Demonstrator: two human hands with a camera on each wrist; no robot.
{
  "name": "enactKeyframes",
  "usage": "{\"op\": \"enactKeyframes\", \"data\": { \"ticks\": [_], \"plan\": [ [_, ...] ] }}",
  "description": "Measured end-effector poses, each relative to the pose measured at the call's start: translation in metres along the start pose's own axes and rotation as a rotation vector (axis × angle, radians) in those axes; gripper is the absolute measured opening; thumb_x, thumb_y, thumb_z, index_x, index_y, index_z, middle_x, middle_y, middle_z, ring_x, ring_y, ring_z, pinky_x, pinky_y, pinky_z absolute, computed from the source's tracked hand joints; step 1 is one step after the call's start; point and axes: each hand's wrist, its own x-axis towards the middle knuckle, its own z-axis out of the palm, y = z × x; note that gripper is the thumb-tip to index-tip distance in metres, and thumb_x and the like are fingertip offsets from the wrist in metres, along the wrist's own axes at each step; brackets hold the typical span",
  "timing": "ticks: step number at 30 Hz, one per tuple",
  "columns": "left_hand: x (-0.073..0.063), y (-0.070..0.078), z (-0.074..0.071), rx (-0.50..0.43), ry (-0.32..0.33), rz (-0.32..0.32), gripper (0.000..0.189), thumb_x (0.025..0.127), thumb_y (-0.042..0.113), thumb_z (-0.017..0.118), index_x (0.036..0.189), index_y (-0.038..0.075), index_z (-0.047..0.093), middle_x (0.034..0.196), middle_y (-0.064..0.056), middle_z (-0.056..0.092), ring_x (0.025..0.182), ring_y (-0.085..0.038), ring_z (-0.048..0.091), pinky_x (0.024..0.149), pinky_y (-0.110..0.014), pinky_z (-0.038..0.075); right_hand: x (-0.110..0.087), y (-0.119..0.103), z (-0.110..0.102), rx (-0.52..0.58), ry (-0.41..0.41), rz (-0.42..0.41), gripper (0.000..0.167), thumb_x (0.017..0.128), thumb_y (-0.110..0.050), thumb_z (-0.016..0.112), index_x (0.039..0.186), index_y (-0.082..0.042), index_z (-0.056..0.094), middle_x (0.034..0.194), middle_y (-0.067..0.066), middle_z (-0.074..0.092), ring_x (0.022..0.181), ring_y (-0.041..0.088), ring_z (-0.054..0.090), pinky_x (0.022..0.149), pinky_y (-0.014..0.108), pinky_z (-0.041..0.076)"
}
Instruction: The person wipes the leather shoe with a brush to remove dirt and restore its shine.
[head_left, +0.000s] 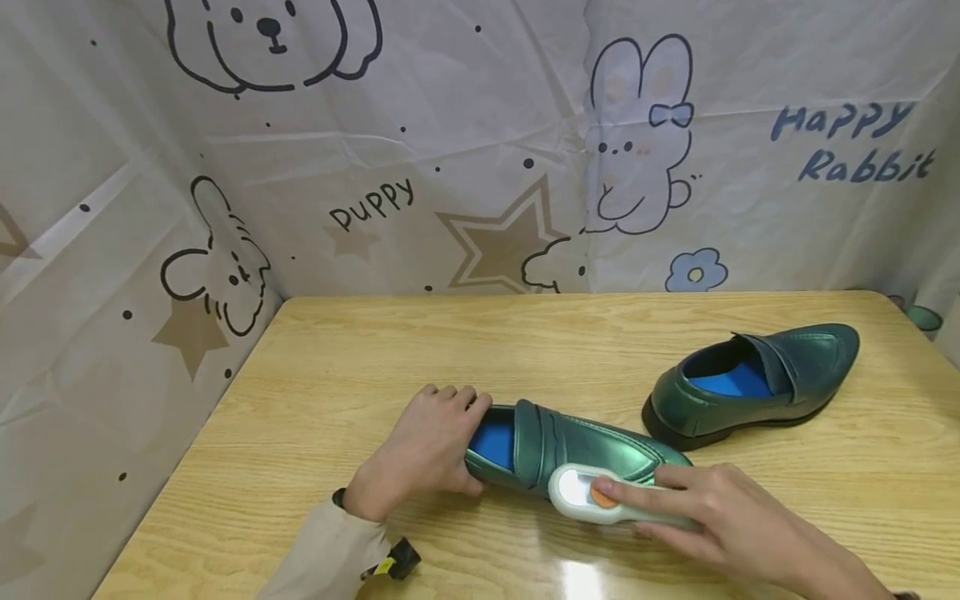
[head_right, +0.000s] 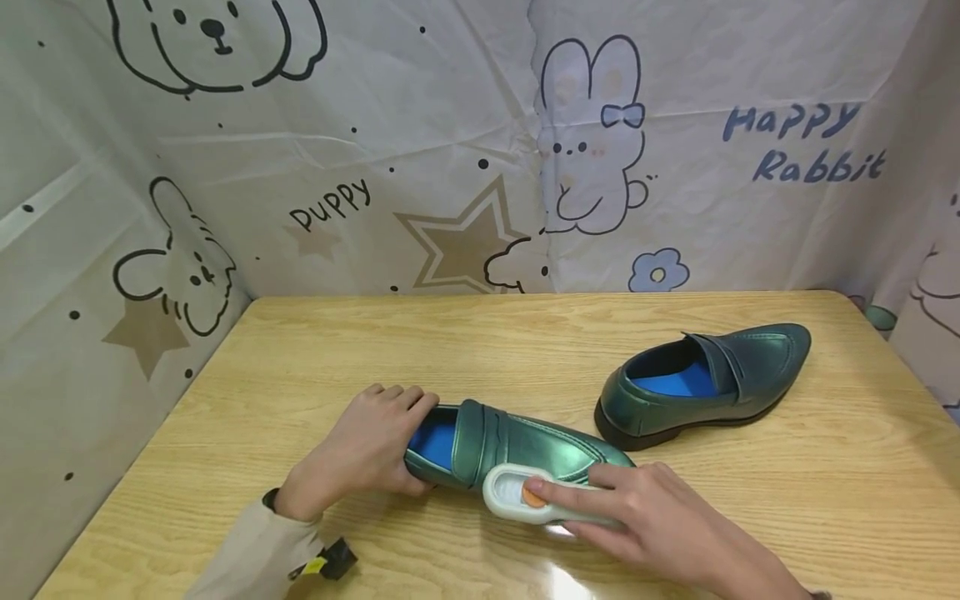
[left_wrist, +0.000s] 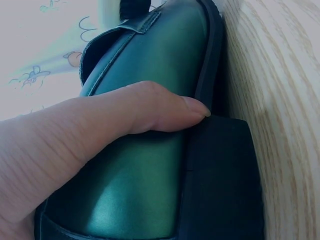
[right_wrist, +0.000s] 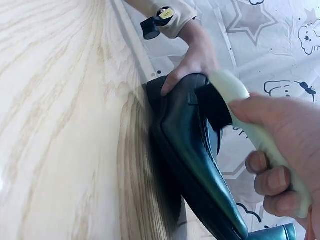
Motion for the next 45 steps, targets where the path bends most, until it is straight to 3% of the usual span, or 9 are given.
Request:
{"op": "enactKeyframes", "data": {
  "ticks": [14,19,27,29,33,34,36,40,45],
  "plan": [
    [0.002,-0.003,-0.006,0.027,-0.001,-0.007,0.094,0.056,0.069,0.078,0.126,0.011,0.052,0.115,-0.008,0.061,0.098,-0.026,0.06,0.086,-0.043,0.049,0.014,0.0,-0.002,-0.027,0.091,0.156,0.056,0.086,-0.017,0.073,0.138,-0.028,0.055,0.075,-0.022,0.041,0.06,-0.008,0.035,0.051,0.012,0.034],
    [0.001,-0.004,-0.004,0.016,-0.01,-0.011,0.096,0.057,0.068,0.078,0.128,0.01,0.052,0.117,-0.009,0.061,0.1,-0.026,0.06,0.087,-0.044,0.048,0.028,-0.001,-0.002,-0.032,0.032,0.256,0.054,0.092,-0.025,0.065,0.143,-0.032,0.048,0.073,-0.024,0.044,0.059,-0.006,0.038,0.054,0.017,0.037],
    [0.0,-0.005,-0.001,0.015,-0.012,-0.01,0.095,0.057,0.069,0.078,0.127,0.011,0.052,0.116,-0.008,0.061,0.1,-0.026,0.06,0.087,-0.043,0.048,0.046,0.004,0.004,-0.015,-0.025,0.385,0.051,0.097,-0.031,0.057,0.146,-0.03,0.043,0.105,0.0,0.069,0.062,0.0,0.045,0.056,0.021,0.039],
    [0.0,-0.005,-0.001,0.014,-0.015,-0.009,0.095,0.057,0.069,0.077,0.127,0.011,0.052,0.115,-0.008,0.061,0.099,-0.026,0.06,0.086,-0.043,0.048,0.05,0.005,0.007,-0.01,-0.028,0.399,0.051,0.098,-0.032,0.055,0.147,-0.029,0.041,0.109,0.003,0.068,0.062,0.001,0.044,0.055,0.022,0.038],
    [-0.001,-0.004,-0.001,0.007,-0.017,-0.009,0.094,0.056,0.069,0.078,0.126,0.011,0.052,0.114,-0.008,0.061,0.098,-0.026,0.061,0.085,-0.043,0.049,0.057,0.008,0.012,-0.006,-0.029,0.409,0.051,0.099,-0.033,0.052,0.148,-0.029,0.039,0.076,-0.008,0.061,0.055,0.001,0.038,0.055,0.022,0.037],
    [-0.001,-0.004,-0.001,0.005,-0.019,-0.01,0.094,0.057,0.069,0.078,0.126,0.011,0.052,0.114,-0.008,0.061,0.098,-0.026,0.061,0.086,-0.043,0.048,0.059,0.008,0.013,-0.007,-0.026,0.407,0.051,0.099,-0.034,0.052,0.148,-0.029,0.039,0.077,-0.009,0.061,0.056,0.0,0.039,0.056,0.023,0.038],
    [-0.002,-0.003,-0.001,0.003,-0.021,-0.011,0.094,0.057,0.069,0.078,0.127,0.011,0.052,0.114,-0.008,0.061,0.098,-0.026,0.061,0.086,-0.043,0.049,0.06,0.009,0.016,0.001,-0.014,0.4,0.051,0.099,-0.033,0.052,0.148,-0.028,0.039,0.079,-0.008,0.063,0.057,0.001,0.04,0.058,0.023,0.039],
    [-0.002,-0.001,-0.001,0.001,-0.023,-0.013,0.094,0.057,0.069,0.077,0.127,0.012,0.052,0.115,-0.008,0.061,0.098,-0.026,0.06,0.086,-0.044,0.049,0.056,0.009,0.018,0.041,0.008,0.387,0.051,0.099,-0.03,0.054,0.147,-0.027,0.041,0.112,0.003,0.067,0.064,0.003,0.046,0.059,0.023,0.04],
    [-0.002,0.0,-0.002,0.005,-0.02,-0.016,0.095,0.056,0.071,0.077,0.127,0.012,0.052,0.116,-0.008,0.061,0.1,-0.026,0.06,0.087,-0.044,0.049,0.046,0.002,0.017,0.079,0.014,0.371,0.052,0.098,-0.027,0.057,0.147,-0.028,0.041,0.115,0.003,0.067,0.07,0.002,0.05,0.061,0.022,0.041]
  ]
}}
